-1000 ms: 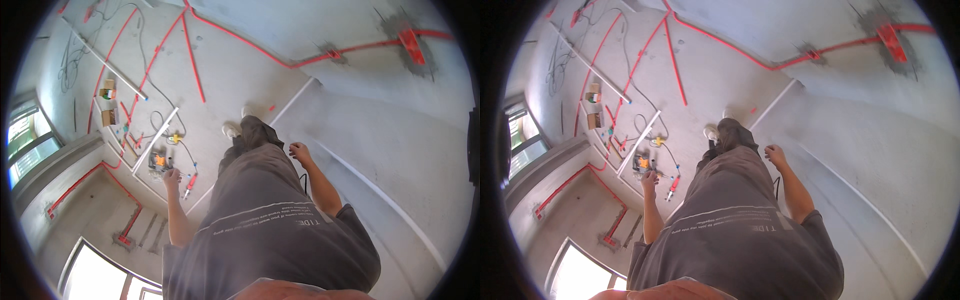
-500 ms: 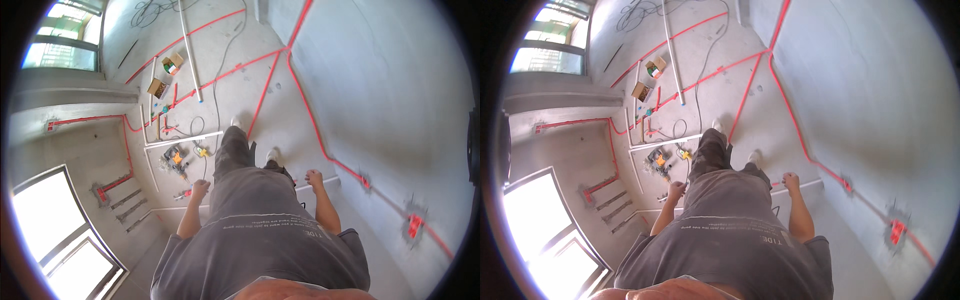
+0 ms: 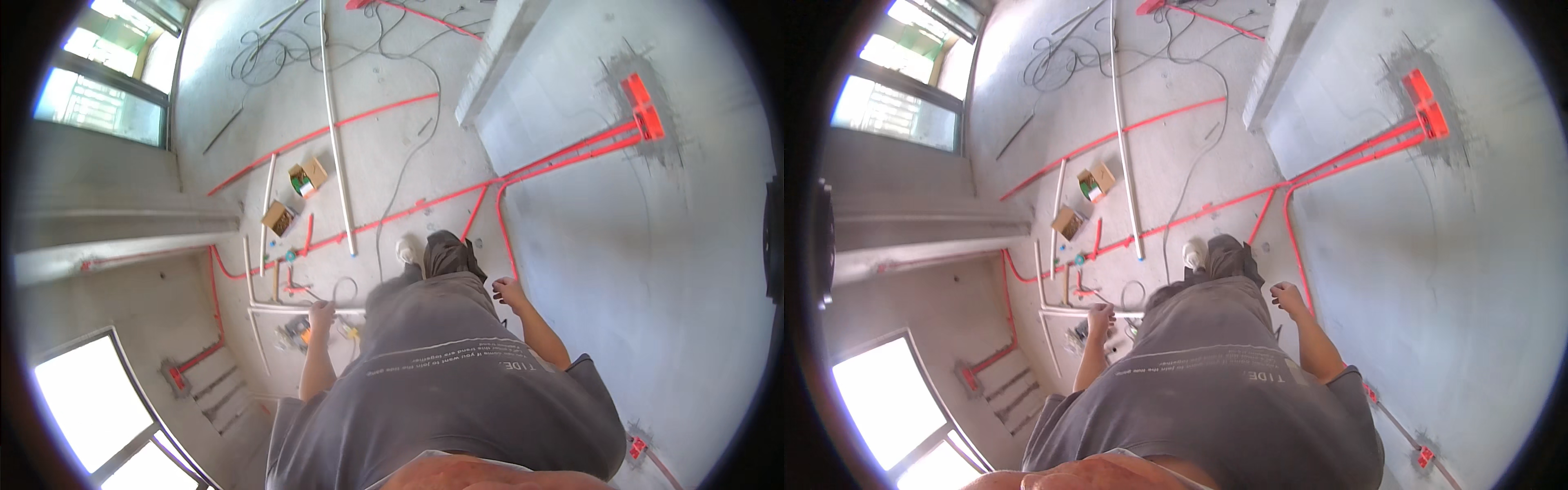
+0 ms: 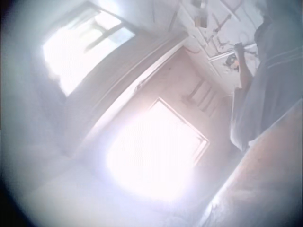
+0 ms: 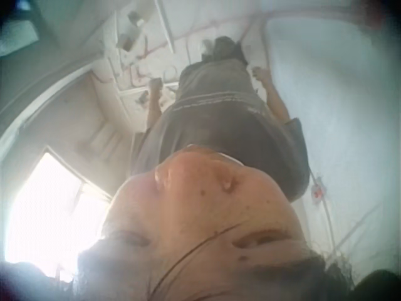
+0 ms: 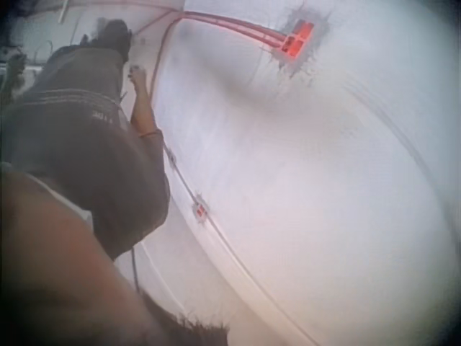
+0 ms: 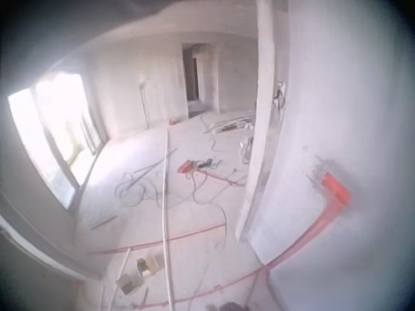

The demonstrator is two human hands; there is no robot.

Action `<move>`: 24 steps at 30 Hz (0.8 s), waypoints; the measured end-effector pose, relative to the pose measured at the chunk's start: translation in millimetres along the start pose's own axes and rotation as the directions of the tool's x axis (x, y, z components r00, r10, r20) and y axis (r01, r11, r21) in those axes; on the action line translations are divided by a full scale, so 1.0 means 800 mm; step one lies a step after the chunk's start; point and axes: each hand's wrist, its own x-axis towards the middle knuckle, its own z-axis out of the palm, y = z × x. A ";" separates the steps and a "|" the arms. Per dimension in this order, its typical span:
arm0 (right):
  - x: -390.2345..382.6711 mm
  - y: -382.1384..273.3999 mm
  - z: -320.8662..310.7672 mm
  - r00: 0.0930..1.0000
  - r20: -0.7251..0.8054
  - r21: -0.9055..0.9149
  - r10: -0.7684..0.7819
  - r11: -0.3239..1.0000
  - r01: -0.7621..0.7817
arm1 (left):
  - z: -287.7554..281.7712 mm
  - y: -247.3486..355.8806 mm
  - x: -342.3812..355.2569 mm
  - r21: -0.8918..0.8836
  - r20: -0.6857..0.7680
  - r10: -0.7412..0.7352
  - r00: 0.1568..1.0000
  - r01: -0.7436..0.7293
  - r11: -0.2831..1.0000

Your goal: The person is installing white plastic pipes in a room under construction. They use a red pipe cutter to cut the pipes to length and then connect them using white elbow fittings. The person works on the floor, assembling sections of the pipe system.

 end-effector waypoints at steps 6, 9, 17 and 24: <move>0.125 -0.192 0.019 0.997 -0.045 -0.002 0.056 0.998 -0.056 | -0.025 0.249 0.169 -0.128 -0.041 0.134 0.990 -0.138 0.982; 0.221 -0.278 0.022 0.996 0.000 -0.070 0.087 0.994 -0.087 | -0.023 0.290 0.265 -0.062 -0.031 0.103 0.994 -0.105 0.993; 0.438 -0.637 0.011 0.996 0.044 -0.153 -0.071 0.985 0.077 | 0.022 0.435 0.411 0.459 0.206 0.078 0.975 -0.167 0.873; 0.532 -0.934 -0.063 0.960 -0.148 0.276 -0.238 0.922 0.271 | 0.115 0.827 0.581 0.250 0.163 -0.122 0.979 0.079 0.965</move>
